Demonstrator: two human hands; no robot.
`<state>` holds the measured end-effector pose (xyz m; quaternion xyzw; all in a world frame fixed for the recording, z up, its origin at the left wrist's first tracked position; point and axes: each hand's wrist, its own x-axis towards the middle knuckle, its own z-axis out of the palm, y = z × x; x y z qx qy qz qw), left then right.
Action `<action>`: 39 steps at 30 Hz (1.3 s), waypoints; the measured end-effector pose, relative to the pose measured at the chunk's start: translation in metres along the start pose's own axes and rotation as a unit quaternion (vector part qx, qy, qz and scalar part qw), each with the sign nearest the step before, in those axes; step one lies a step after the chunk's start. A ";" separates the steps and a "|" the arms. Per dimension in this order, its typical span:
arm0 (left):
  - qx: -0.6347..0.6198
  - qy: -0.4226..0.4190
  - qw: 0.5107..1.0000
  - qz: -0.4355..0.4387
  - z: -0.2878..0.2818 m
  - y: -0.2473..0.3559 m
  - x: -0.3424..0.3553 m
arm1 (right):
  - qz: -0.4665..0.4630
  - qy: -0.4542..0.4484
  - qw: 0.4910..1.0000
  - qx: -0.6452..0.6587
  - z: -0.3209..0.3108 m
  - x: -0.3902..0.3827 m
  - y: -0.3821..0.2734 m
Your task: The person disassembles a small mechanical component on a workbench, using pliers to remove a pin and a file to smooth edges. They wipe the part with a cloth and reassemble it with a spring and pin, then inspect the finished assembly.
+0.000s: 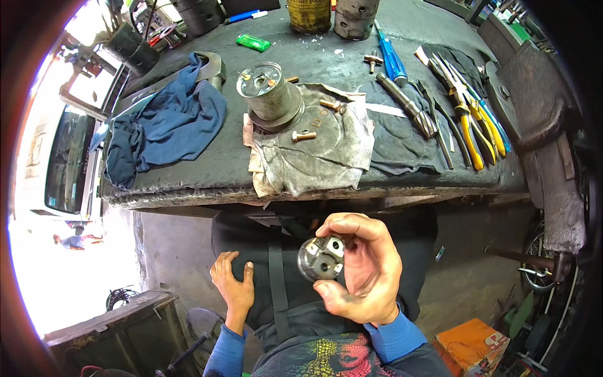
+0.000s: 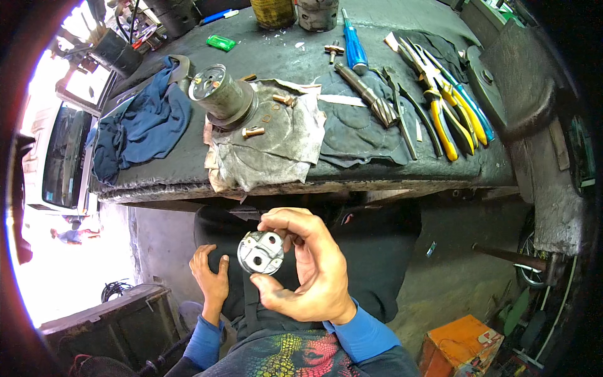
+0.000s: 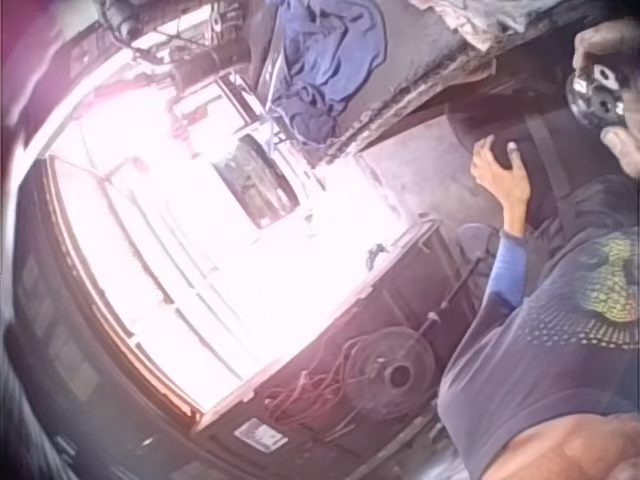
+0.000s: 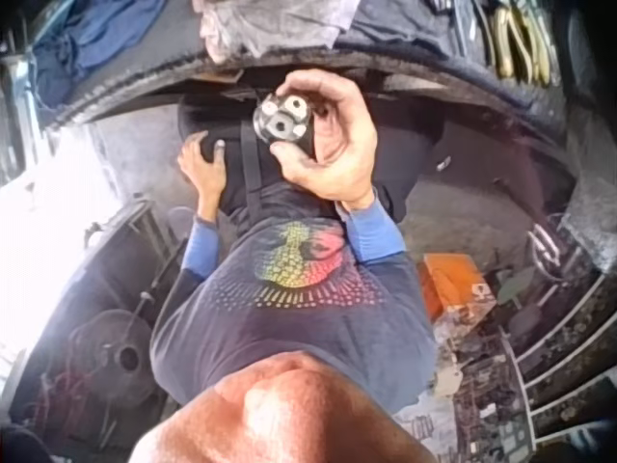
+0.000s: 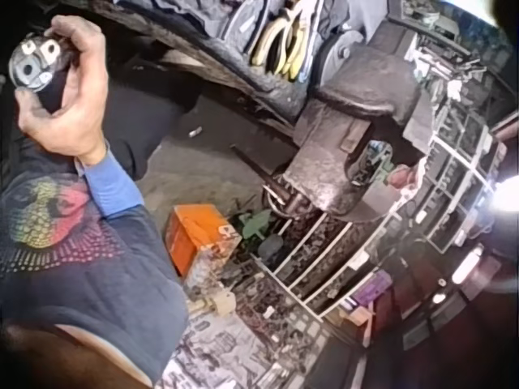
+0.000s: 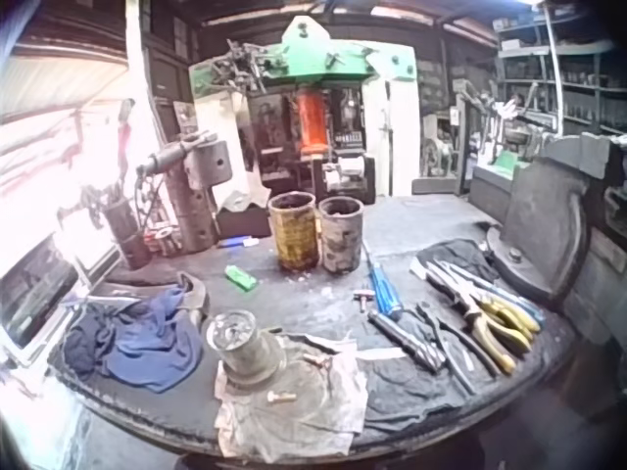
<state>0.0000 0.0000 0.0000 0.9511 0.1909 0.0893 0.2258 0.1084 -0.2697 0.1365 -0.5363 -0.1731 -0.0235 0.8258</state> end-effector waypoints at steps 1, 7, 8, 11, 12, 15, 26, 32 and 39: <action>0.000 0.001 1.000 0.005 0.001 -0.001 0.000 | -0.034 -0.004 0.998 -0.052 0.001 0.000 0.001; 0.001 0.004 1.000 0.016 0.000 -0.005 0.000 | -0.079 -0.003 0.985 -0.155 0.009 -0.001 -0.009; -0.003 0.002 1.000 0.016 0.001 -0.006 0.000 | -0.091 -0.011 0.982 -0.167 0.008 0.000 -0.011; -0.005 -0.006 1.000 0.013 0.001 -0.006 0.001 | -0.095 -0.021 0.981 -0.167 0.008 -0.001 -0.014; -0.003 -0.007 1.000 0.010 0.001 -0.005 0.001 | -0.092 -0.023 0.983 -0.155 0.008 -0.002 -0.014; 0.000 -0.008 1.000 0.003 0.000 -0.003 0.001 | -0.086 -0.027 0.987 -0.135 0.009 -0.003 -0.014; -0.003 -0.003 1.000 0.008 0.003 -0.007 0.000 | -0.078 -0.047 0.986 -0.143 0.010 -0.003 -0.016; -0.007 -0.008 1.000 0.003 0.001 -0.005 0.002 | -0.078 -0.050 0.986 -0.141 0.010 -0.002 -0.017; -0.008 -0.010 1.000 -0.001 0.000 -0.003 0.001 | -0.057 -0.048 0.993 -0.096 0.012 -0.004 -0.016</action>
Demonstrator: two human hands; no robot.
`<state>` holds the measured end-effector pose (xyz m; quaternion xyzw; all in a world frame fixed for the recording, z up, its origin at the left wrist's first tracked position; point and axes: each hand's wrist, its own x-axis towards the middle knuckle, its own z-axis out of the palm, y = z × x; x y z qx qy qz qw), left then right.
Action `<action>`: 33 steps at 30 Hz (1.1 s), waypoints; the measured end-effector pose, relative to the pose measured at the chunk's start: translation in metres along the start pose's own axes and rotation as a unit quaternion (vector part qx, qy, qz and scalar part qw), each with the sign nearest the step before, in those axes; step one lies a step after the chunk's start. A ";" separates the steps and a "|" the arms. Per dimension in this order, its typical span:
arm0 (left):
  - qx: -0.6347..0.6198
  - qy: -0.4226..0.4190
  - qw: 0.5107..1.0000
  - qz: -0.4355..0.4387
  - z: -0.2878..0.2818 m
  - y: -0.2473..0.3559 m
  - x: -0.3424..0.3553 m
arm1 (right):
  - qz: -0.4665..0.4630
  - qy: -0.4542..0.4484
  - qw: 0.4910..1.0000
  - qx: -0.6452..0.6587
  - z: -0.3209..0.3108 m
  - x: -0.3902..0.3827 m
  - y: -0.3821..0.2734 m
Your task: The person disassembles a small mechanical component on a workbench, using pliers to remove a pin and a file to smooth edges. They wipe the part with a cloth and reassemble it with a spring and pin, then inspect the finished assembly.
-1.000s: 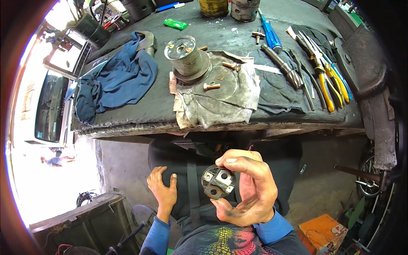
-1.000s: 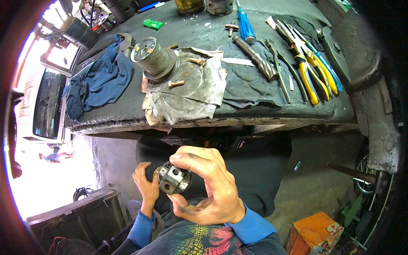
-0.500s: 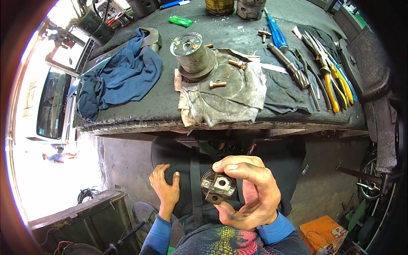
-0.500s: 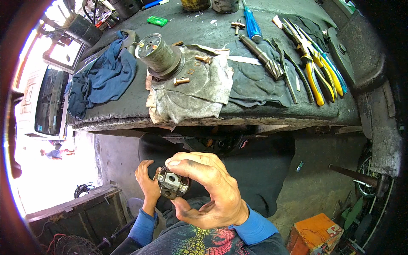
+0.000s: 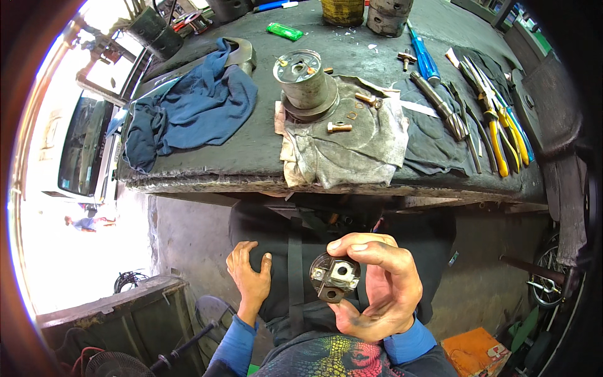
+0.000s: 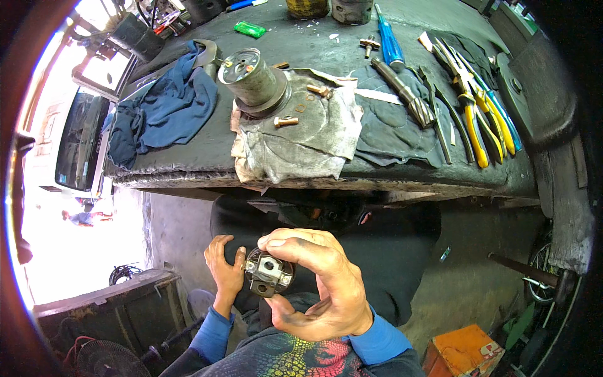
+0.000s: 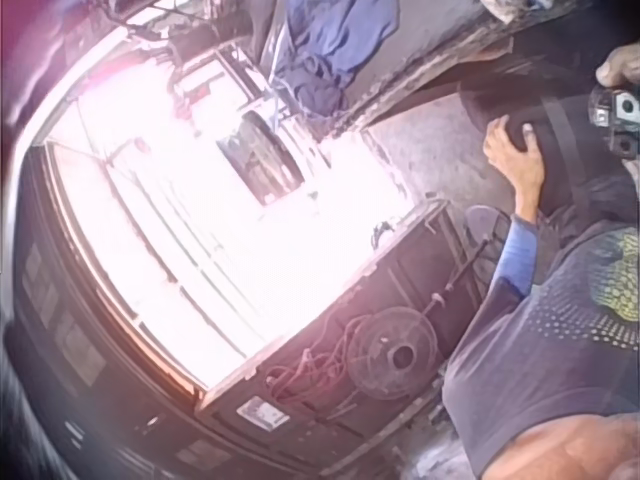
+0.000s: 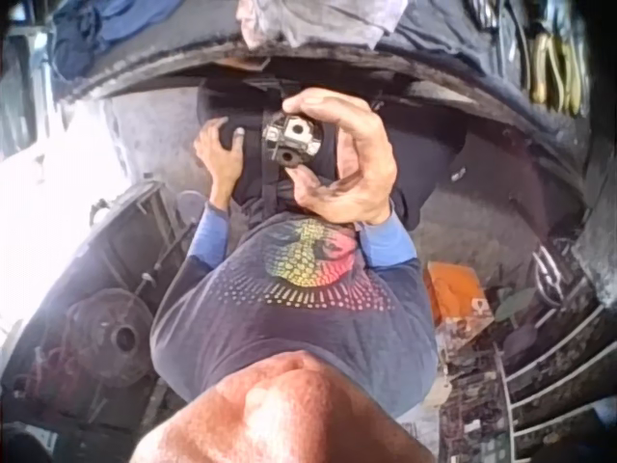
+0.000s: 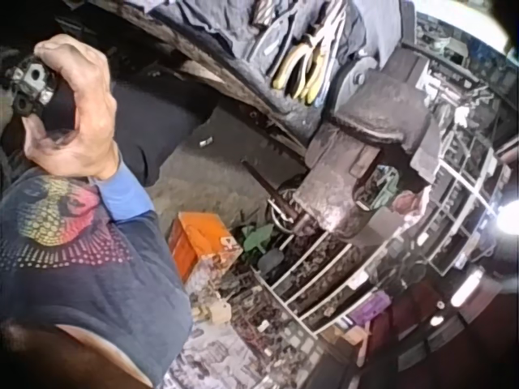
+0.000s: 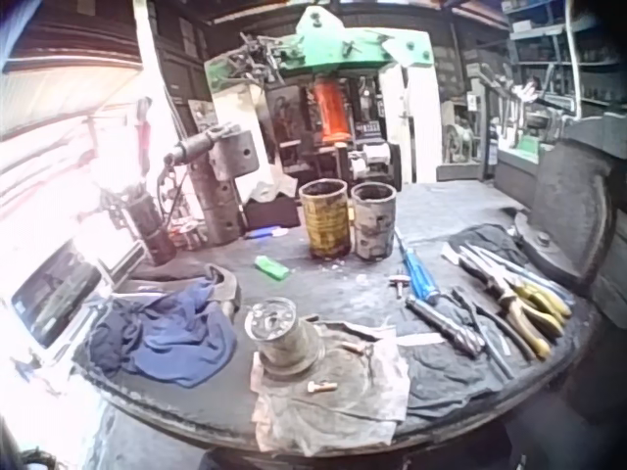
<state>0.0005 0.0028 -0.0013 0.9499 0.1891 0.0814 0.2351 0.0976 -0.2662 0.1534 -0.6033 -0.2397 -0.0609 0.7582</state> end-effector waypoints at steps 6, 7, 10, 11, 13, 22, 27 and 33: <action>0.001 -0.002 1.000 -0.010 -0.001 0.001 0.000 | 0.001 -0.004 0.999 0.043 0.000 0.000 0.001; 0.002 -0.004 1.000 -0.012 -0.001 0.001 0.000 | 0.000 -0.005 0.999 0.045 0.000 0.000 0.001; 0.010 0.006 1.000 -0.009 -0.002 0.004 0.000 | -0.002 -0.007 0.999 0.031 0.000 0.001 0.002; 0.013 0.012 1.000 -0.007 -0.002 0.005 0.000 | -0.003 -0.007 0.999 0.031 0.000 0.000 0.002; 0.010 0.013 1.000 -0.004 -0.002 0.004 0.000 | -0.006 -0.006 1.000 0.030 0.000 -0.001 0.003; 0.002 -0.004 1.000 -0.026 -0.003 0.005 0.000 | -0.010 -0.005 0.999 0.041 0.001 -0.001 0.004; -0.005 -0.009 0.999 -0.035 -0.005 0.007 0.000 | -0.005 0.001 0.999 0.049 0.002 -0.002 0.005; -0.004 -0.005 1.000 -0.027 -0.004 0.005 -0.001 | 0.002 0.006 0.998 0.056 0.001 -0.003 0.006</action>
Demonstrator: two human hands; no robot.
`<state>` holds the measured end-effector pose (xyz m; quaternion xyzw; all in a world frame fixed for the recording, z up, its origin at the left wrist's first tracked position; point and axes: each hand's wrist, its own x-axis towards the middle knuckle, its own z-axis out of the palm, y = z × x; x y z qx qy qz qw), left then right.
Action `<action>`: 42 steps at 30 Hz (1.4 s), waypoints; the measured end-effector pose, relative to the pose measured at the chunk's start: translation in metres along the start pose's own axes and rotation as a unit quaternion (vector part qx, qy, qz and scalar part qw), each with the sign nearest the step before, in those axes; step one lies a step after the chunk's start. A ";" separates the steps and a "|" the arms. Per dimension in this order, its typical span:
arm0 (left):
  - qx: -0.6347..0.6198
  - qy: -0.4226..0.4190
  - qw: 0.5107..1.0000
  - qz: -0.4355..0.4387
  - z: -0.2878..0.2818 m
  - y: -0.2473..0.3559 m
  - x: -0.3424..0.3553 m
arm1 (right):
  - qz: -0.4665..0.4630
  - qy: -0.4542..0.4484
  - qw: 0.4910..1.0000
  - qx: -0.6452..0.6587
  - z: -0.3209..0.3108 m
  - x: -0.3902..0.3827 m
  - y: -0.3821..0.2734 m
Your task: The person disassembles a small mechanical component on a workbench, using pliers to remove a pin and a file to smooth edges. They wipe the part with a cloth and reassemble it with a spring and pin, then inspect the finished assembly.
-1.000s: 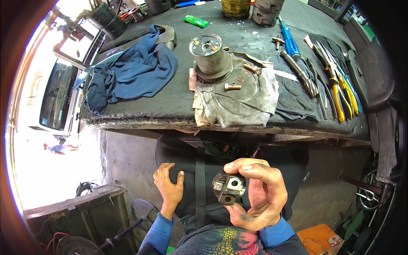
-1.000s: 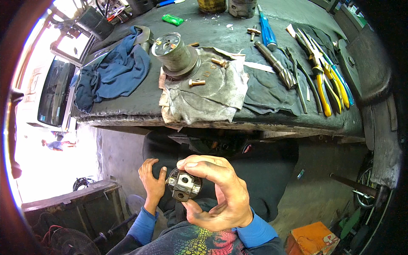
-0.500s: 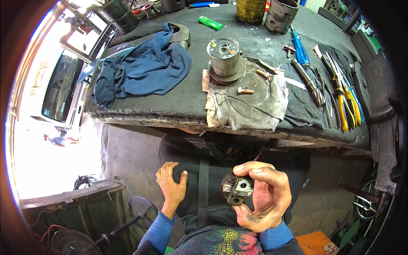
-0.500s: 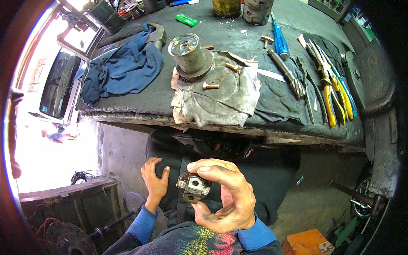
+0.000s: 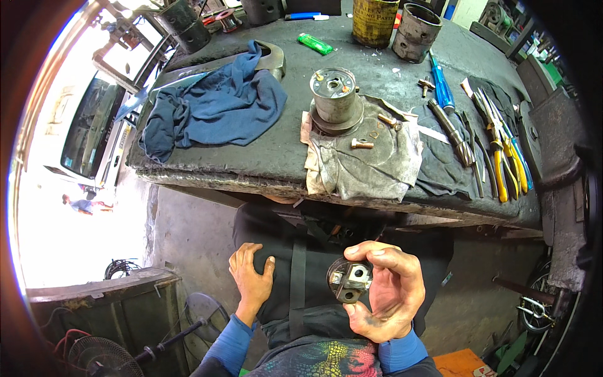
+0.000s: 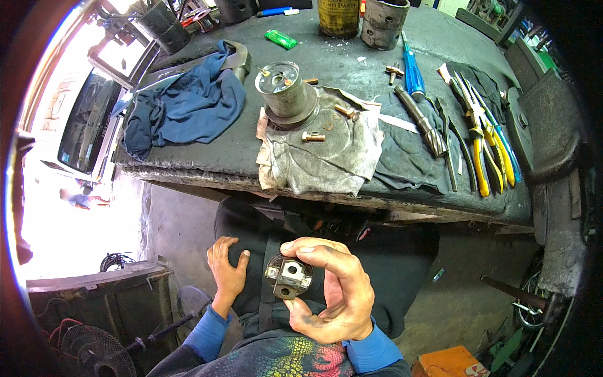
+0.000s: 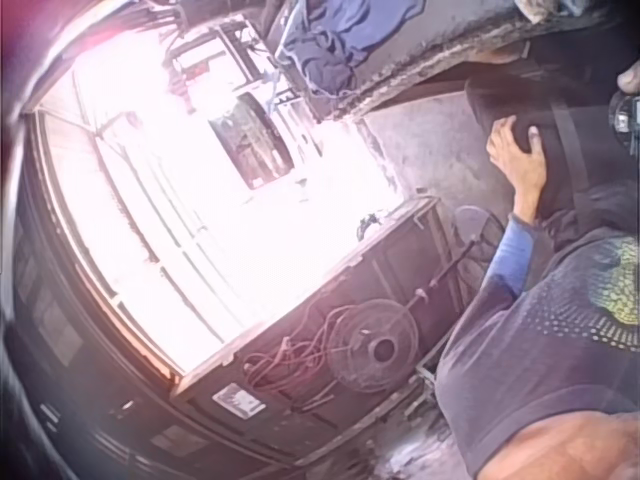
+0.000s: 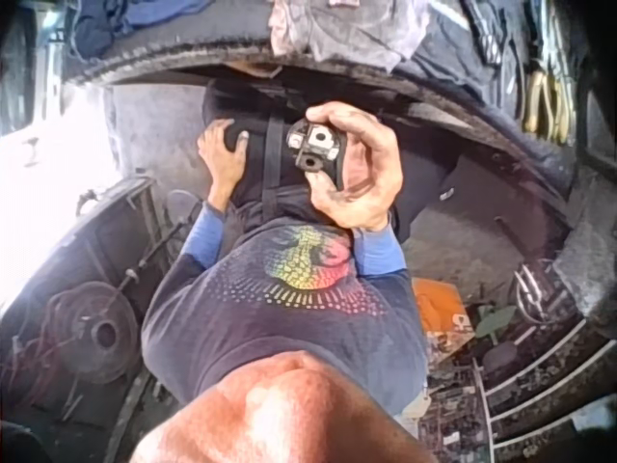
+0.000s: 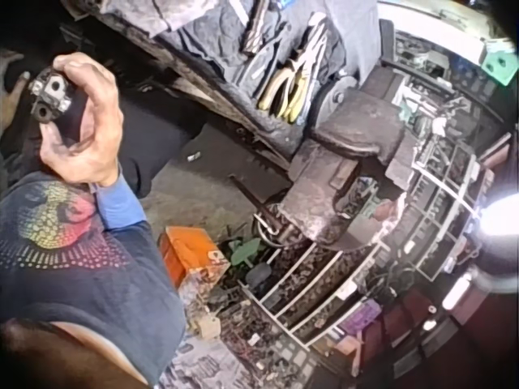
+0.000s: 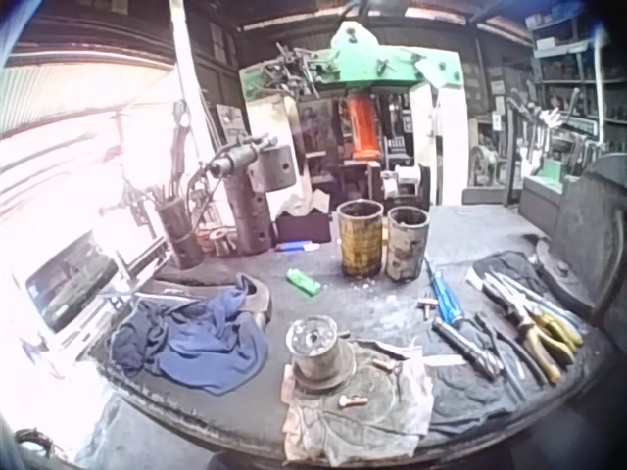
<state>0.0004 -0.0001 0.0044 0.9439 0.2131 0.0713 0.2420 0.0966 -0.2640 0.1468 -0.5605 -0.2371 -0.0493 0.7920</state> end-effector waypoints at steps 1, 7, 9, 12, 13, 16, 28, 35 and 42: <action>0.001 0.000 1.000 0.001 0.000 0.000 0.000 | 0.000 0.001 1.000 0.000 0.000 0.000 0.000; 0.000 -0.004 1.000 -0.004 -0.001 0.001 0.000 | 0.001 0.000 1.000 0.004 0.000 0.001 0.000; 0.001 -0.005 1.000 -0.004 -0.001 0.001 0.000 | 0.001 -0.001 1.000 0.000 -0.001 0.001 0.000; 0.001 -0.004 1.000 -0.002 -0.001 0.001 0.001 | -0.001 -0.006 1.000 -0.003 -0.001 0.003 -0.001; 0.000 -0.004 1.000 -0.002 -0.001 0.000 0.001 | -0.001 -0.007 1.000 -0.004 0.000 0.003 -0.001; -0.001 -0.004 1.000 -0.002 -0.001 0.000 0.000 | -0.001 -0.008 1.000 -0.004 -0.001 0.003 0.000; 0.008 0.006 1.000 0.003 0.000 0.000 0.000 | 0.002 0.008 0.995 -0.101 -0.008 0.009 0.004; -0.003 0.004 1.000 -0.005 -0.002 0.003 -0.001 | -0.128 0.085 0.901 -0.406 -0.029 0.054 -0.005; -0.007 0.019 1.000 -0.005 -0.007 0.007 -0.001 | -0.147 0.096 0.801 -0.573 -0.043 0.093 -0.004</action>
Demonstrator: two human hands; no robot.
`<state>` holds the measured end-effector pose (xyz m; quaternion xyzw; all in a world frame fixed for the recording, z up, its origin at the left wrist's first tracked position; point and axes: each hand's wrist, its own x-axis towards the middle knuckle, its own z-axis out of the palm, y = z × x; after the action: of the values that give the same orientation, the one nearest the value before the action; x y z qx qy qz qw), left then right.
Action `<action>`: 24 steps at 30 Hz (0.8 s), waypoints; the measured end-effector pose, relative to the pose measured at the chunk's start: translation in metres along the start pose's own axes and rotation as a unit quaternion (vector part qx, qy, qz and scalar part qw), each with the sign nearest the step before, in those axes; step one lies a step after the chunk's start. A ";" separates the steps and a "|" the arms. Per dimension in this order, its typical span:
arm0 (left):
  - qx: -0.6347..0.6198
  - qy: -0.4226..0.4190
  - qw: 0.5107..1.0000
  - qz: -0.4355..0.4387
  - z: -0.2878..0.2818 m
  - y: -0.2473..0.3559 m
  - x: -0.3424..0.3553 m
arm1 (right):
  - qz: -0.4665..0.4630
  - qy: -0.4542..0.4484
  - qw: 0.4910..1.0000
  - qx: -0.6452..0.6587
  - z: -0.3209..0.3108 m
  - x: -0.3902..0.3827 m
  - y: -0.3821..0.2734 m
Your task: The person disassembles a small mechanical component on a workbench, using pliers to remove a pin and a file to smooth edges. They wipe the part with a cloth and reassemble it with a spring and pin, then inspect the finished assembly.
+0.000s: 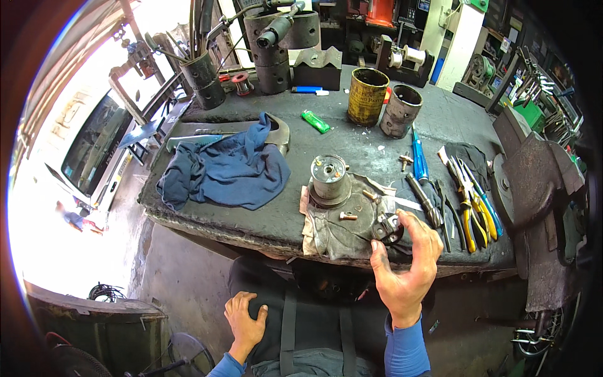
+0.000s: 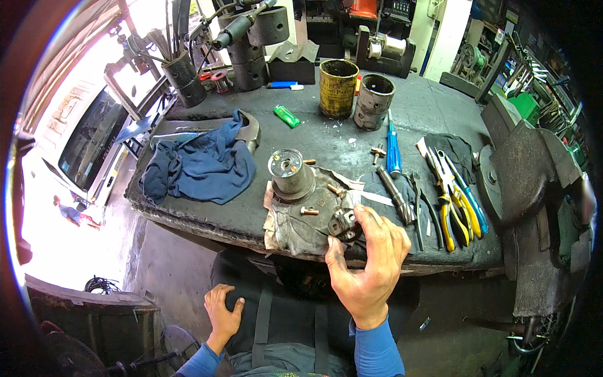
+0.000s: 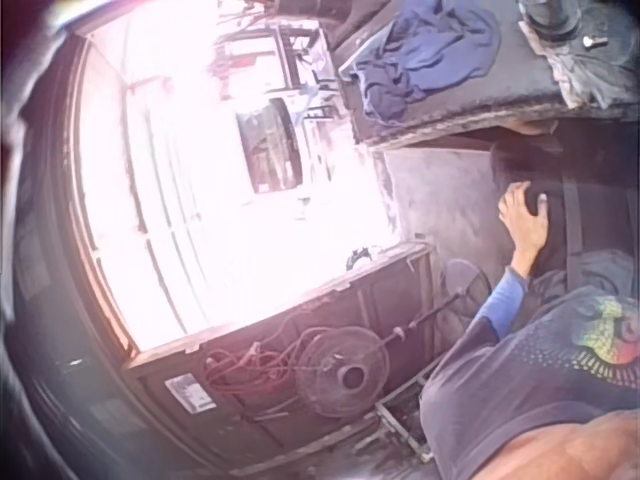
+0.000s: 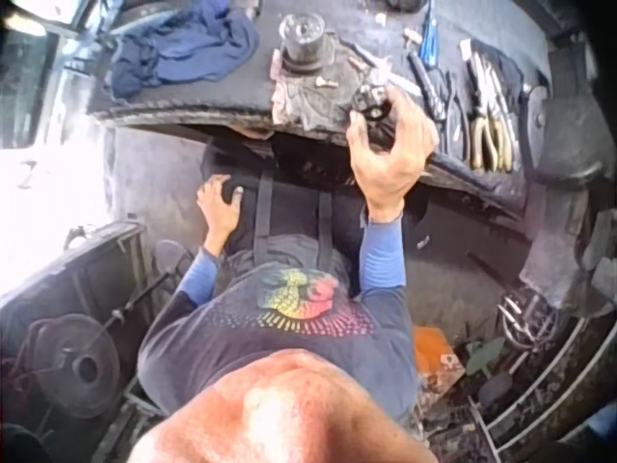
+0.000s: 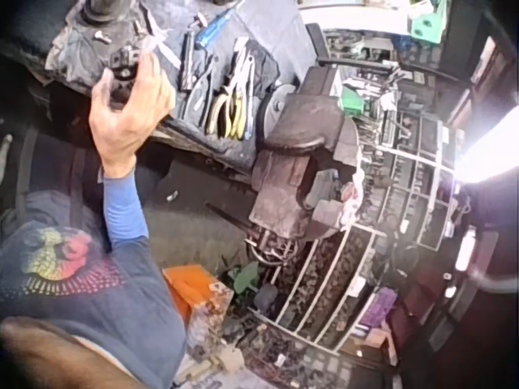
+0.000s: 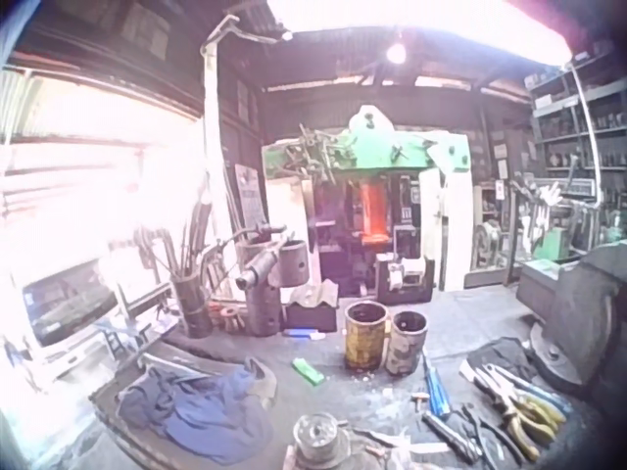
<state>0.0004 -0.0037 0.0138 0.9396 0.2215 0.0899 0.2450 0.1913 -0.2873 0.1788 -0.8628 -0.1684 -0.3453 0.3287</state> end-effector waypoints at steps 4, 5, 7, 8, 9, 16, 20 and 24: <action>0.000 0.000 1.000 0.003 0.002 -0.003 0.001 | 0.005 -0.071 0.997 -0.042 0.005 0.004 0.005; 0.004 0.004 1.000 0.006 0.001 -0.003 0.002 | 0.012 -0.087 0.995 -0.054 0.005 0.003 0.008; 0.001 0.006 1.000 0.022 0.006 -0.002 0.003 | 0.040 -0.077 0.996 -0.037 -0.002 0.001 0.012; 0.007 0.005 1.000 0.023 0.006 -0.007 0.003 | 0.042 -0.060 0.997 -0.006 -0.006 0.002 0.011; 0.005 -0.001 1.000 0.027 0.009 -0.014 0.001 | 0.043 -0.045 0.998 0.014 -0.012 0.003 0.010; -0.050 0.081 0.992 0.077 -0.006 0.004 0.000 | 0.113 0.092 0.979 -0.139 -0.099 0.018 0.083; -0.314 0.122 0.936 0.104 -0.036 0.073 0.046 | 0.132 -0.016 0.973 -0.190 -0.138 0.015 0.110; -0.393 0.115 0.895 0.174 -0.072 0.160 0.111 | 0.072 -0.068 0.970 -0.224 -0.122 0.036 0.116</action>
<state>0.1380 -0.0474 0.1622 0.7731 0.0273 0.3184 0.5478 0.2176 -0.4528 0.2187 -0.9456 -0.0463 -0.2904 0.1392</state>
